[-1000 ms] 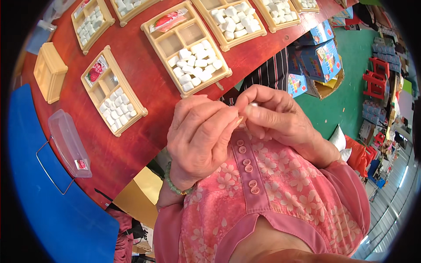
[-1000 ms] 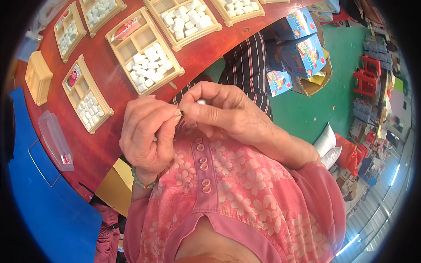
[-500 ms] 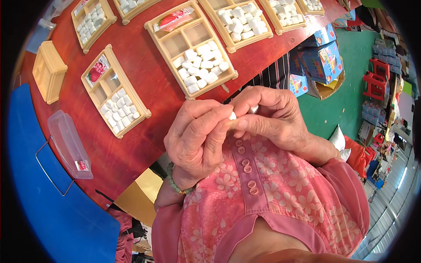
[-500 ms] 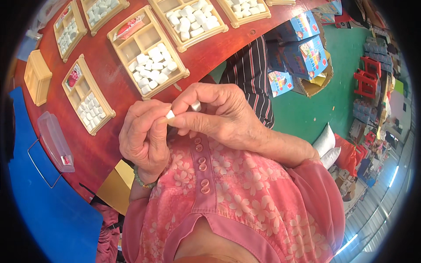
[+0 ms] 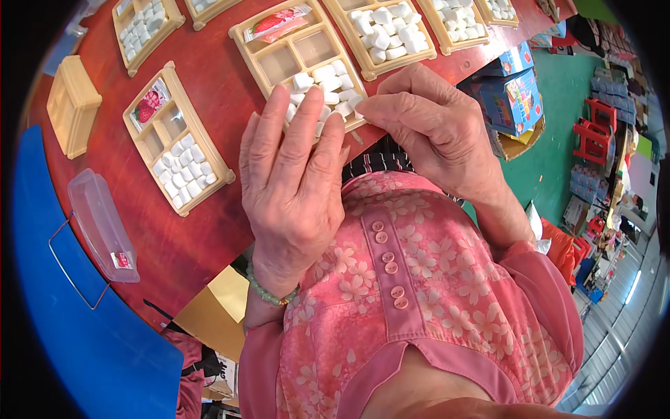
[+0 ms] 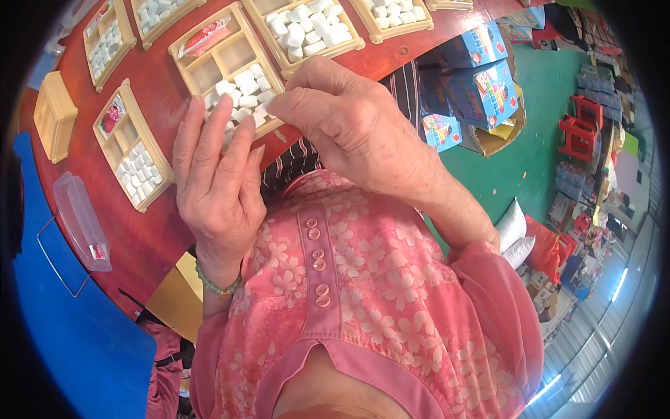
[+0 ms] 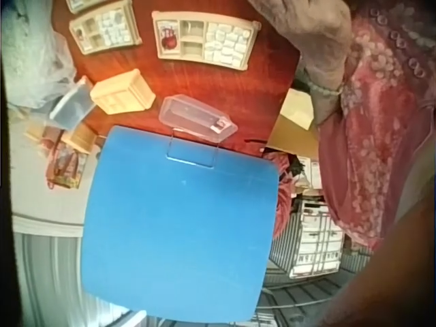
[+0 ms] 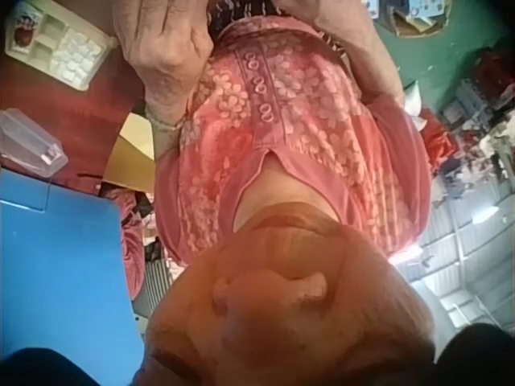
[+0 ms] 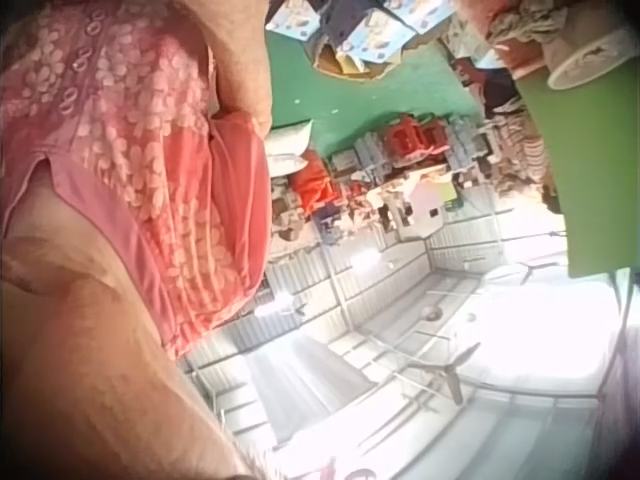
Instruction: Arranging small white cubes into partitioned wooden boxes.
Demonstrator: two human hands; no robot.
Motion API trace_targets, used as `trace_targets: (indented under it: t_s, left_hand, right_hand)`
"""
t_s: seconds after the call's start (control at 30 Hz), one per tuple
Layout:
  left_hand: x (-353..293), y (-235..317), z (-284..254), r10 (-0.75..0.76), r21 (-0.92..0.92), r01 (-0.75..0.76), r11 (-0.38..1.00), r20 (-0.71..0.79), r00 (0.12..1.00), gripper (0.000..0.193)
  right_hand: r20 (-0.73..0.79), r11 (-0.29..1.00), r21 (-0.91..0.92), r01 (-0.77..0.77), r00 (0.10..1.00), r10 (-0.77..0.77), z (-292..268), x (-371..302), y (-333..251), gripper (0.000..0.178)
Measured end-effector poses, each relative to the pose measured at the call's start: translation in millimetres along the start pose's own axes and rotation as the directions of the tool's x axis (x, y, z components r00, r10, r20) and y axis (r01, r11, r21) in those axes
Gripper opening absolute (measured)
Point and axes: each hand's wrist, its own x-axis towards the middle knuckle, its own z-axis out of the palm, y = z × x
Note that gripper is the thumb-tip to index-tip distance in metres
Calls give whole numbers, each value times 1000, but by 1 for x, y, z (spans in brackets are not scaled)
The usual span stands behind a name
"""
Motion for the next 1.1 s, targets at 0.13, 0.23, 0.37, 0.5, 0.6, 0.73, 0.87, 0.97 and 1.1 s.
trace_targets:
  t_s: [0.13, 0.23, 0.37, 0.5, 0.6, 0.73, 0.87, 0.97, 1.1]
  left_hand:
    - [-2, 0, 4, -28, -30, 29, 999, 48, 998, 27]
    - [-2, 0, 3, -32, -46, 35, 998, 50, 998, 28]
    - [-2, -2, 6, -40, -104, 43, 994, 31, 999, 29]
    - [-3, -2, 6, -44, -121, 46, 992, 20, 999, 30]
    - [-4, -2, 6, -47, -115, 49, 992, 20, 999, 30]
    - [-5, -3, 5, -39, -113, 41, 993, 22, 999, 30]
    - [-4, -3, 6, -23, -107, 25, 994, 20, 1000, 29]
    - [-4, -3, 6, -20, -110, 22, 994, 23, 1000, 29]
    - [-3, -3, 7, -15, -113, 18, 993, 23, 1000, 28]
  right_hand:
    - [68, 997, -58, 43, 997, -39, -1, 4, 0, 18]
    - [47, 997, -72, 17, 999, -14, 0, 5, -2, 16]
    - [73, 996, -83, 13, 997, -7, -2, 6, 0, 16]
    - [113, 990, -108, 92, 990, -80, -3, 6, 0, 21]
    - [176, 970, -200, 138, 979, -103, -5, 3, -3, 28]
    - [172, 951, -263, 163, 978, -120, -6, 1, -10, 31]
    - [141, 940, -298, 168, 981, -130, -4, -1, -12, 39]
    - [186, 940, -298, 164, 976, -112, -3, -3, -9, 46]
    - [211, 942, -306, 139, 974, -75, 0, -5, -10, 48]
